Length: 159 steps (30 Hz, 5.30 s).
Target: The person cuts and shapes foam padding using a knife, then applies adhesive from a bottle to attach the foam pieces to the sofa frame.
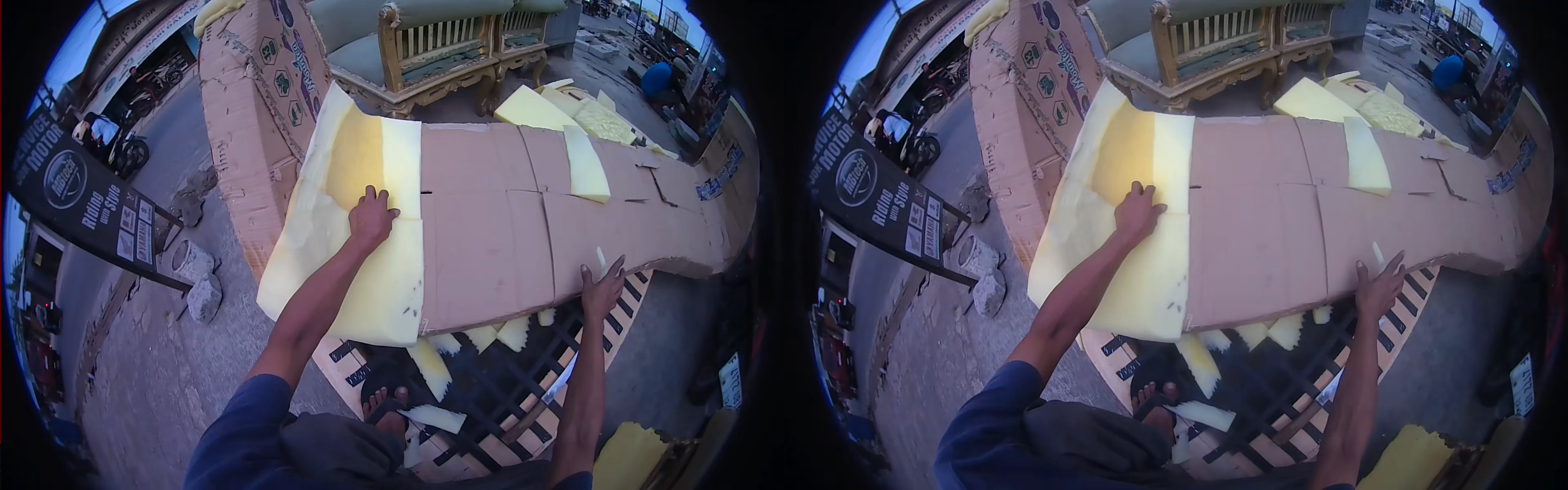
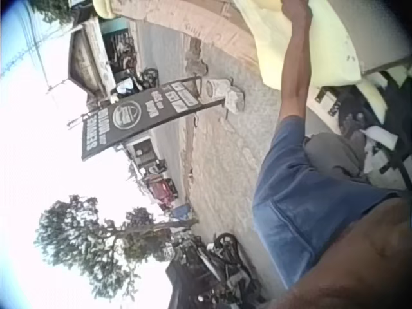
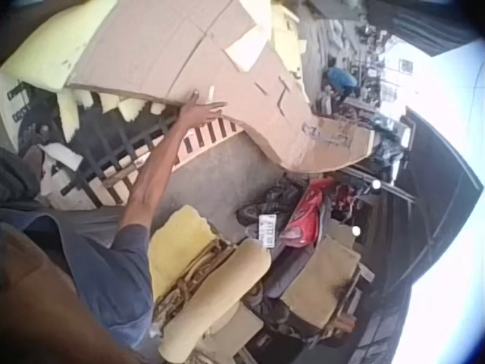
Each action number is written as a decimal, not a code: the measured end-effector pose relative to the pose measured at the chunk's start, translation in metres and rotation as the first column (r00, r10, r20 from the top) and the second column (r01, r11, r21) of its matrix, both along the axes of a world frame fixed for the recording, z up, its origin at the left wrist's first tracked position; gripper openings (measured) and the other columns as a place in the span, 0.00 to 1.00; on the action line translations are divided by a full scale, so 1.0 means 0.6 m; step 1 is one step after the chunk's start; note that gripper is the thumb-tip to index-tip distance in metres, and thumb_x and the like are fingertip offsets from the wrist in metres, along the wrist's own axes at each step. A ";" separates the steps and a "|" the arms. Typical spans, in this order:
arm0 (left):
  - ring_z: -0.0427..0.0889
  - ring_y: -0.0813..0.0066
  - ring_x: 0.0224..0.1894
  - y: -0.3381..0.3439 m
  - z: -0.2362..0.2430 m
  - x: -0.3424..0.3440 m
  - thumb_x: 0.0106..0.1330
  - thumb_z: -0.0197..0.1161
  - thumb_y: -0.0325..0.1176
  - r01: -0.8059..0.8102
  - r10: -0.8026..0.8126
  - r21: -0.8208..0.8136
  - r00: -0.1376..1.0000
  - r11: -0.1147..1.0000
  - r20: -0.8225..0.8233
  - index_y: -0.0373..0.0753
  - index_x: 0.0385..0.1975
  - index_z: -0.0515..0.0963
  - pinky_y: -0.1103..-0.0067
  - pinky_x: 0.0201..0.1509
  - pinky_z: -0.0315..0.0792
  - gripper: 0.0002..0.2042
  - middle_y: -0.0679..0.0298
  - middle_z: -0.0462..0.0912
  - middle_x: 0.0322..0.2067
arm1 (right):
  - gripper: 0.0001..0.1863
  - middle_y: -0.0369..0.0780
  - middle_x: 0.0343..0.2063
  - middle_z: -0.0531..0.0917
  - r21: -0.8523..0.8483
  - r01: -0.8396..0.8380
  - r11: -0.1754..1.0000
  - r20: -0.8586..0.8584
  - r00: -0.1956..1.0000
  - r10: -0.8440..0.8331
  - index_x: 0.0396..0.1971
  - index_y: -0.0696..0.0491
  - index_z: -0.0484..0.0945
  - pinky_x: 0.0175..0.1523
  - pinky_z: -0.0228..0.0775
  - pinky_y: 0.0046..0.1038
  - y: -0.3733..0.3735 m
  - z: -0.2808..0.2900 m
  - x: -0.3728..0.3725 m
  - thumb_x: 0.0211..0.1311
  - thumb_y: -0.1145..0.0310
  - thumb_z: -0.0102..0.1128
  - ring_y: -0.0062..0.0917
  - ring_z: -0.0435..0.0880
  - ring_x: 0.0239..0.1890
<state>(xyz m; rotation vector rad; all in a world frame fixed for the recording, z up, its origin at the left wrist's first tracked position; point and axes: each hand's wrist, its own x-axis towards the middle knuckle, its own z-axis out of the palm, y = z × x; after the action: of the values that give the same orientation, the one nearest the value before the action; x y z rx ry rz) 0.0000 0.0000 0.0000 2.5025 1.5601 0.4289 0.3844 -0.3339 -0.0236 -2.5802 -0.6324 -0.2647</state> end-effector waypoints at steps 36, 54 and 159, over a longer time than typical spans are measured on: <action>0.69 0.55 0.73 0.012 -0.022 -0.510 0.78 0.38 0.66 0.502 0.619 -0.587 0.124 0.635 0.775 0.43 0.79 0.54 0.60 0.75 0.67 0.39 0.54 0.63 0.75 | 0.38 0.43 0.62 0.74 0.295 0.703 0.647 -0.817 -0.165 0.552 0.72 0.50 0.61 0.67 0.72 0.52 0.020 -0.131 -0.590 0.74 0.40 0.57 0.35 0.75 0.66; 0.58 0.32 0.71 -0.080 0.160 -0.289 0.53 0.78 0.53 -0.470 0.344 0.278 0.849 0.838 0.400 0.45 0.81 0.36 0.53 0.76 0.55 0.64 0.32 0.54 0.68 | 0.41 0.41 0.64 0.77 0.284 0.849 0.445 -0.685 -0.144 0.714 0.71 0.51 0.67 0.72 0.66 0.41 0.022 -0.174 -0.561 0.75 0.32 0.45 0.34 0.75 0.68; 0.82 0.51 0.59 -0.406 0.528 -0.284 0.83 0.42 0.39 0.231 0.828 -0.852 0.217 0.470 0.516 0.43 0.77 0.52 0.60 0.61 0.82 0.26 0.49 0.72 0.66 | 0.35 0.51 0.67 0.62 0.766 0.385 0.514 -0.594 0.730 0.338 0.72 0.59 0.52 0.72 0.60 0.42 -0.097 0.616 -0.402 0.75 0.61 0.58 0.39 0.65 0.69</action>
<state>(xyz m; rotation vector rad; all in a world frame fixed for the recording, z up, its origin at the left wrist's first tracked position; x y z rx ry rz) -0.1701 -0.2435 0.3166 0.6362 1.2165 0.7924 0.1430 -0.3919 0.3462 -1.4643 -0.0755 0.3341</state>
